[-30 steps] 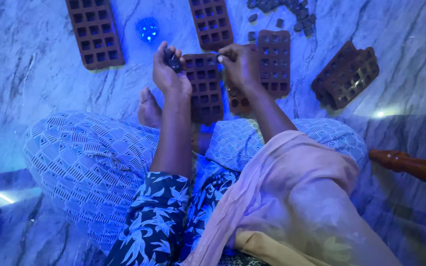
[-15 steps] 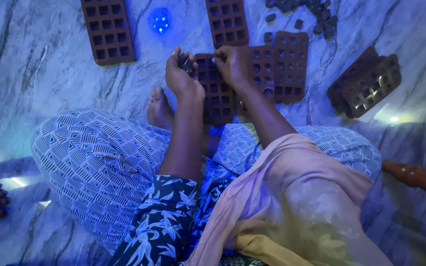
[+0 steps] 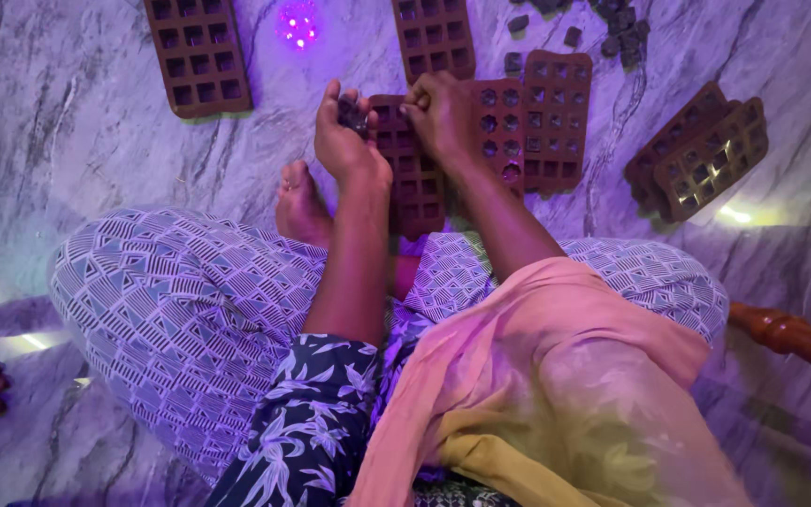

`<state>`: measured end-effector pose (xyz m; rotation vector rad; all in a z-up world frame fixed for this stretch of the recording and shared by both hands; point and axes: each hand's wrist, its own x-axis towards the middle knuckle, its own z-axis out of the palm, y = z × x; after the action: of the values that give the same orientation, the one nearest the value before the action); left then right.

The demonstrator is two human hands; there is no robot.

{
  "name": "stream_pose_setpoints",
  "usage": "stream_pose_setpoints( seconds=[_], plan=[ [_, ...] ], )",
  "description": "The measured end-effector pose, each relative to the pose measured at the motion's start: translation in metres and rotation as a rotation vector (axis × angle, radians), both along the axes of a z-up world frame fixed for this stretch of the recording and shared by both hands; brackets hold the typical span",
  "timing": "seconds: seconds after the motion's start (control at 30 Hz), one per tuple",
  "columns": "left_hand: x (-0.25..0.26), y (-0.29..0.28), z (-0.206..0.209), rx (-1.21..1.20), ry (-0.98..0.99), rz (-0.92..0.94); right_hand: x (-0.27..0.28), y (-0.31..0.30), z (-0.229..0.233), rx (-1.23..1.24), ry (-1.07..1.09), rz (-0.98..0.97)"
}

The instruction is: The person sits on the floor and places small dark stones into the cavities of brown plastic molds. They pick up stones from a pile and place them one by one into the mold slots, filling several trays.

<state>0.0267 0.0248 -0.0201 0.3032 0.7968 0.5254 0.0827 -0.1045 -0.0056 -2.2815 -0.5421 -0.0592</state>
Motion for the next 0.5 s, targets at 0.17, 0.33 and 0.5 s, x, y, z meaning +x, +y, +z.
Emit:
stream_pose_setpoints(
  seconds=[0.17, 0.33, 0.5],
  plan=[
    [0.003, -0.006, -0.013, 0.199, 0.084, -0.139, 0.007, -0.01, 0.004, 0.091, 0.109, 0.017],
    [-0.005, -0.011, -0.022, 0.416, 0.188, -0.277, 0.007, -0.013, 0.016, 0.547, 0.705, -0.006],
    [-0.011, -0.011, -0.013, 0.452, 0.21, -0.386, -0.004, -0.01, 0.029, 0.524, 0.699, 0.139]
  ],
)
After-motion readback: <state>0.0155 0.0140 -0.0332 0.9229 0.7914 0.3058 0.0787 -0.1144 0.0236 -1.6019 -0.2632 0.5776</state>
